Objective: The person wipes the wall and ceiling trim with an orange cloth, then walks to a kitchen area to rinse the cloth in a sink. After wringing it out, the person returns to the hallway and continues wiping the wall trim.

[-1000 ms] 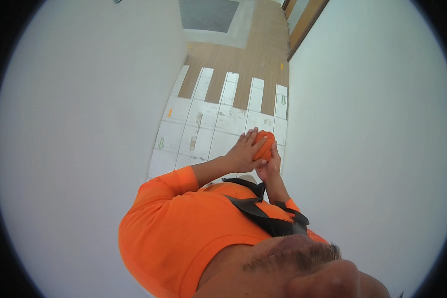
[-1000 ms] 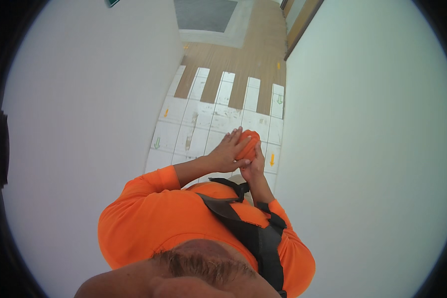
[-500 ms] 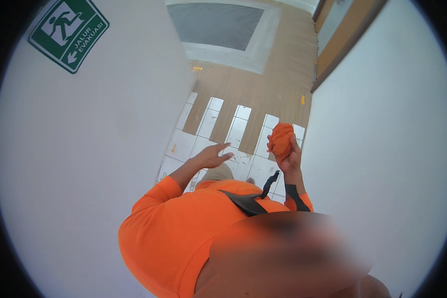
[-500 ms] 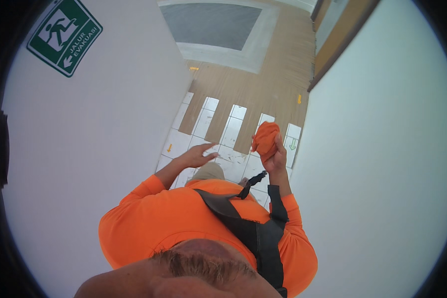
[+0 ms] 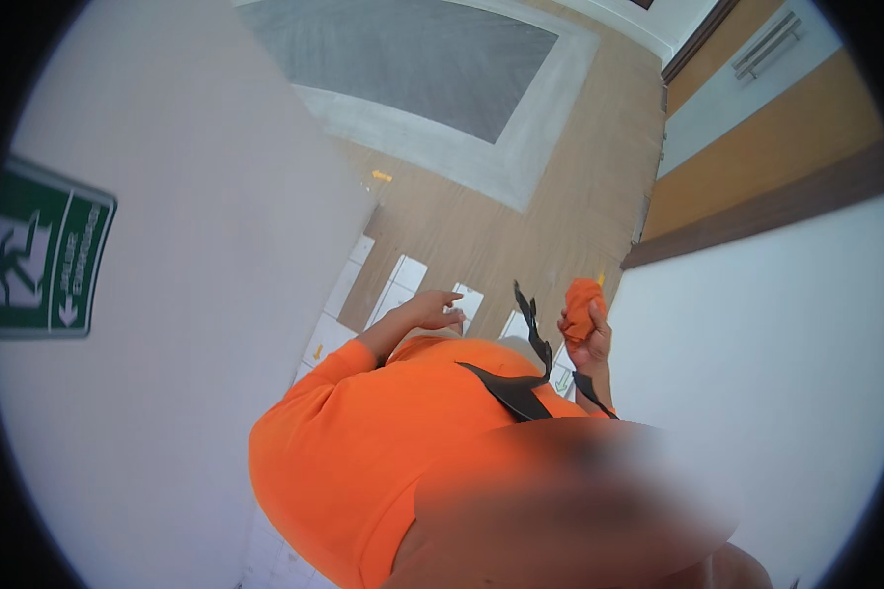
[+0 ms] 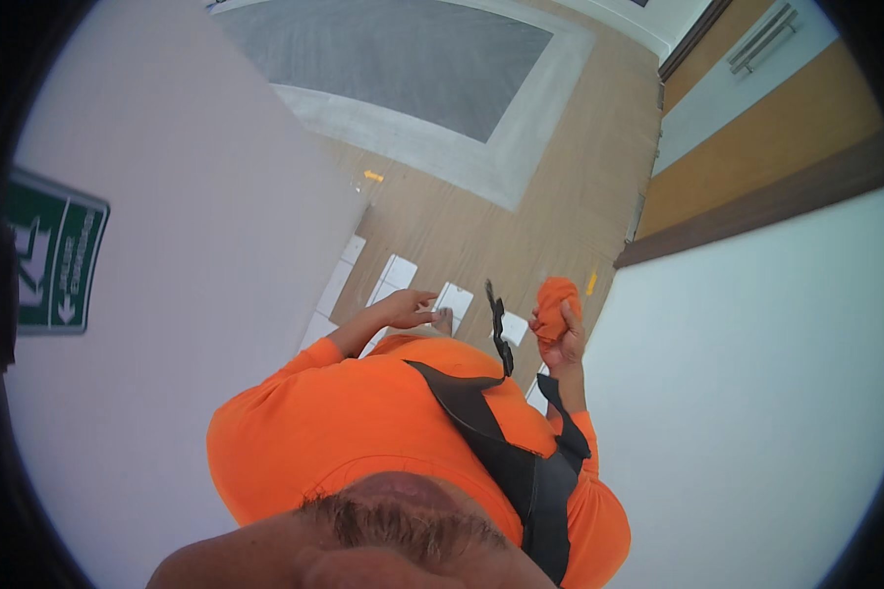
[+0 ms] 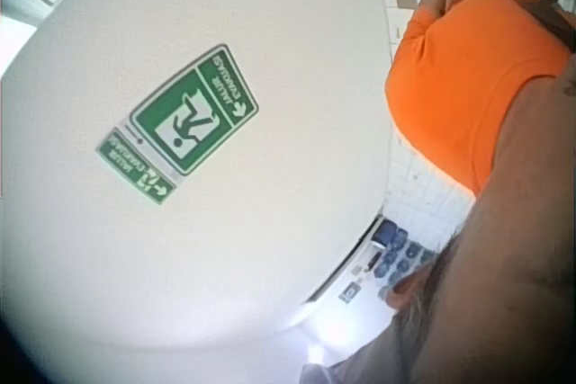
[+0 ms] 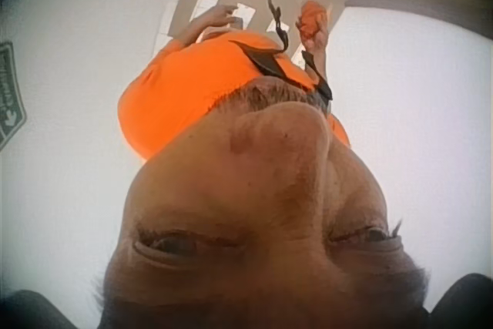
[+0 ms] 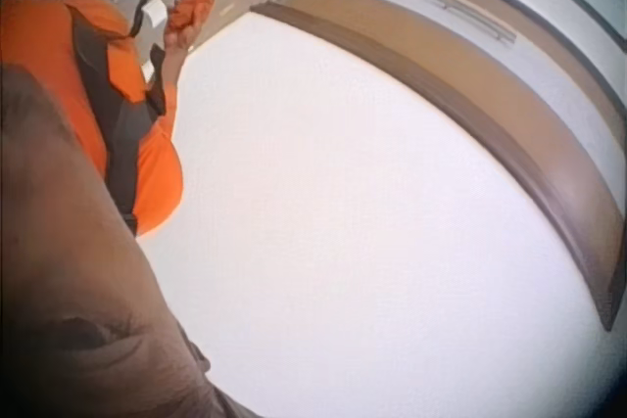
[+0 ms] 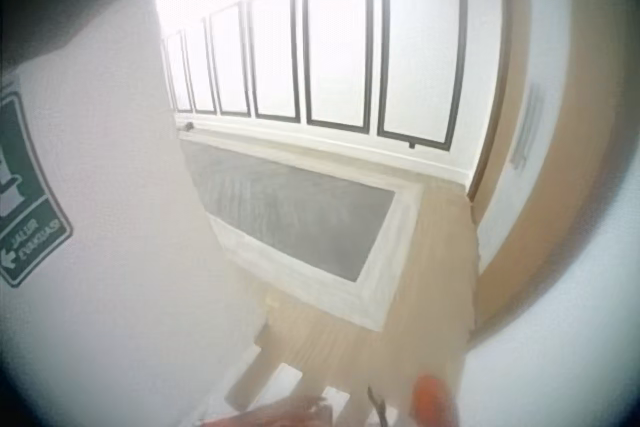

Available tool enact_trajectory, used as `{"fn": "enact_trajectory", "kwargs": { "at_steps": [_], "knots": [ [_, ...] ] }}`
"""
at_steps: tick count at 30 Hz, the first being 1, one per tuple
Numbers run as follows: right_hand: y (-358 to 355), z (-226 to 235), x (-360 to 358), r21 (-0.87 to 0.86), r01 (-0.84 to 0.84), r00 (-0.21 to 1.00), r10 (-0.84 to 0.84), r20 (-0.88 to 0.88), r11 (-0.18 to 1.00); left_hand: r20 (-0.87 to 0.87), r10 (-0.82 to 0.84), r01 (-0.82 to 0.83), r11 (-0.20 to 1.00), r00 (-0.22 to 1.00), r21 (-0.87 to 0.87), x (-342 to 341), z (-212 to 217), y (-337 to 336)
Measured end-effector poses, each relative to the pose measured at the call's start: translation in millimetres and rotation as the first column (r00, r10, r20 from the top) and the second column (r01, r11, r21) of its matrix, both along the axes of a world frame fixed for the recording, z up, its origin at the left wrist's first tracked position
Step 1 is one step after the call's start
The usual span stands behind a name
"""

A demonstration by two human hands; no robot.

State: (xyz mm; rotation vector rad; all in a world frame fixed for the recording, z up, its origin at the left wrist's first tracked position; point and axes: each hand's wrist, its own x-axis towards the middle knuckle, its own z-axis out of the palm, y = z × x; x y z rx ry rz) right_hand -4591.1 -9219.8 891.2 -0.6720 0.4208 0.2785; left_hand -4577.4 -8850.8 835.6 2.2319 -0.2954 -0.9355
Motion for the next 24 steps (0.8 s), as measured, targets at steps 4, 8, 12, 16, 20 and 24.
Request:
{"fn": "enact_trajectory", "kwargs": {
  "at_steps": [4, 8, 12, 16, 20, 24],
  "knots": [
    [-35, 6, 104, -0.036, 0.072, 0.992, -0.068, 0.108, 0.997, -0.053, -0.172, 0.169, 0.984, 0.984, -0.055, 134, -37, -40],
    [-82, -43, 205, 0.010, 0.157, 0.987, -0.157, 0.013, 0.988, -0.143, -0.414, 0.427, 0.901, 0.899, 0.080, 271, -96, -77],
    [-128, -50, 332, 0.087, 0.140, 0.988, -0.145, 0.050, 0.986, -0.225, -0.329, 0.361, 0.925, 0.917, 0.117, 378, -88, -113],
    [-165, -10, 473, 0.074, 0.093, 0.994, -0.097, 0.053, 0.993, -0.253, -0.346, 0.392, 0.905, 0.904, 0.165, 486, -35, -146],
    [-215, -15, 614, -0.049, -0.123, 0.982, 0.128, 0.135, 0.991, -0.194, -0.221, 0.265, 0.933, 0.956, 0.242, 590, -14, -167],
    [-237, -22, 738, -0.119, -0.187, 0.969, 0.203, 0.139, 0.975, -0.180, -0.126, 0.165, 0.962, 0.975, 0.219, 684, -44, -181]
  ]
}}
